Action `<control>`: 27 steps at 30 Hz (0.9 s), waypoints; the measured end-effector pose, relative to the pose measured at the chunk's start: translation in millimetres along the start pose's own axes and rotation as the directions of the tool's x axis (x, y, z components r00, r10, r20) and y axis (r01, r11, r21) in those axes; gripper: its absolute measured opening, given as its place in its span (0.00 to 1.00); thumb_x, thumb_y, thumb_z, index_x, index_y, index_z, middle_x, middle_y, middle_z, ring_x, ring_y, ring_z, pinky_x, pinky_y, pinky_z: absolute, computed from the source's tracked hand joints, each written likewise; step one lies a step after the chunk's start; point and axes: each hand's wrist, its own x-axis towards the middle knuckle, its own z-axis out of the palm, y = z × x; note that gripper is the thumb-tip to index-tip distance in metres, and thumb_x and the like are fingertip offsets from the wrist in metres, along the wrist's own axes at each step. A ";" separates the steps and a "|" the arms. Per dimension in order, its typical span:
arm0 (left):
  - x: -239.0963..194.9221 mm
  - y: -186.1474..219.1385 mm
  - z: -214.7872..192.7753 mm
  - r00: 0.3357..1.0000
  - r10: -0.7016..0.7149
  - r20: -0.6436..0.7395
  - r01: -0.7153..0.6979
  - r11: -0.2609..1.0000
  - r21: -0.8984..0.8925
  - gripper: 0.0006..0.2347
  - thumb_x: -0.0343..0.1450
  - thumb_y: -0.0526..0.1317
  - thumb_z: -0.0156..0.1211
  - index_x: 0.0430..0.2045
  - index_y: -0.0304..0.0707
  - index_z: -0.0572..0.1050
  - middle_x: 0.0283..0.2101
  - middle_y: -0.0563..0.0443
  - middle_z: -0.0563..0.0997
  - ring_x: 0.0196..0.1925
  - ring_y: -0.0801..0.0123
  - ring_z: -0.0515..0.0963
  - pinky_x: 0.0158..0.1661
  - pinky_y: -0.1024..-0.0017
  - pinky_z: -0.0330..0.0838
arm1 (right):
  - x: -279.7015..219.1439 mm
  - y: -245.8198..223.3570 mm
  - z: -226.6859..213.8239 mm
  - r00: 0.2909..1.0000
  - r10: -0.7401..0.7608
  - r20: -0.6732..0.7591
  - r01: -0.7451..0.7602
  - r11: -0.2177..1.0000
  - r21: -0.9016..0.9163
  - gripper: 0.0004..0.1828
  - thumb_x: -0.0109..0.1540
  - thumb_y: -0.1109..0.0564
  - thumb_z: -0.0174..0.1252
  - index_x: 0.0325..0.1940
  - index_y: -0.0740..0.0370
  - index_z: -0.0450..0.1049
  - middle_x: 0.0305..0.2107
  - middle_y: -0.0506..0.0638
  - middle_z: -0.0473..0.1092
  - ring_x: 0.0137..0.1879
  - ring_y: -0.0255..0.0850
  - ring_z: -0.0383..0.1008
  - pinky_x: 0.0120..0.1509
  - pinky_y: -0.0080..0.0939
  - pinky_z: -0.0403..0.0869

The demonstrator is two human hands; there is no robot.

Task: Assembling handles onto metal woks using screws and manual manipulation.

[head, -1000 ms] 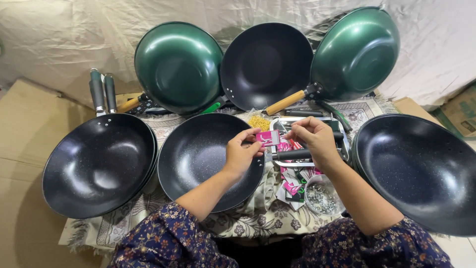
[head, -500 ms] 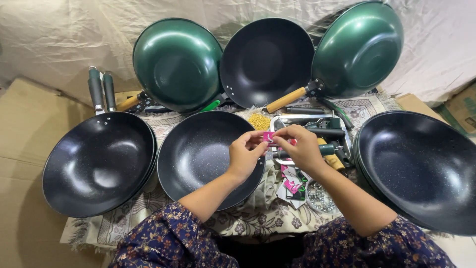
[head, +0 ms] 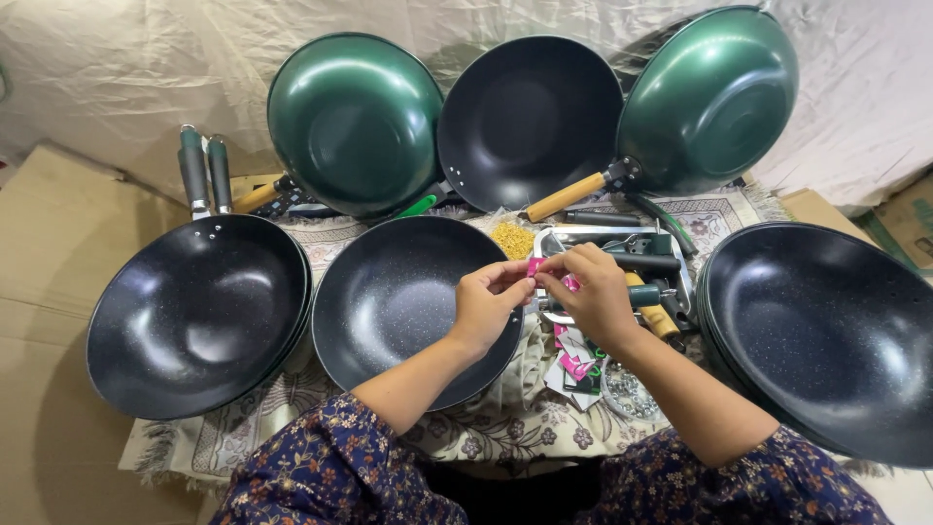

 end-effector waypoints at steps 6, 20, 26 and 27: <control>-5.1 10.5 -0.9 1.000 -0.015 0.009 0.015 1.000 0.018 0.13 0.68 0.30 0.67 0.47 0.27 0.80 0.39 0.36 0.84 0.37 0.64 0.85 0.38 0.72 0.83 | 2.8 -6.0 0.0 0.996 -0.077 -0.047 0.077 0.997 -0.003 0.06 0.56 0.59 0.71 0.36 0.54 0.82 0.25 0.44 0.73 0.36 0.41 0.74 0.47 0.40 0.69; -3.6 4.8 -0.5 0.990 -0.124 -0.059 0.121 0.991 -0.057 0.10 0.68 0.34 0.68 0.41 0.28 0.81 0.34 0.39 0.85 0.33 0.66 0.85 0.36 0.75 0.82 | 3.2 -13.1 -3.4 0.963 -0.267 -0.033 0.258 0.952 -0.166 0.05 0.57 0.60 0.69 0.34 0.54 0.80 0.27 0.43 0.72 0.38 0.39 0.72 0.54 0.42 0.66; -6.8 13.6 1.2 0.987 -0.133 -0.090 0.123 0.986 -0.112 0.13 0.67 0.32 0.68 0.43 0.26 0.79 0.32 0.38 0.83 0.31 0.66 0.84 0.35 0.75 0.82 | 3.7 -16.8 -4.3 0.962 -0.272 -0.004 0.268 0.949 -0.165 0.04 0.57 0.61 0.69 0.34 0.54 0.80 0.27 0.44 0.72 0.37 0.39 0.72 0.55 0.42 0.66; -9.8 19.5 2.4 0.987 -0.121 -0.108 0.106 0.985 -0.134 0.16 0.66 0.31 0.67 0.47 0.26 0.76 0.31 0.38 0.82 0.30 0.66 0.83 0.34 0.75 0.82 | 3.1 -17.0 -4.6 0.968 -0.250 0.013 0.249 0.957 -0.147 0.04 0.58 0.61 0.69 0.35 0.54 0.81 0.27 0.44 0.72 0.37 0.39 0.72 0.54 0.42 0.66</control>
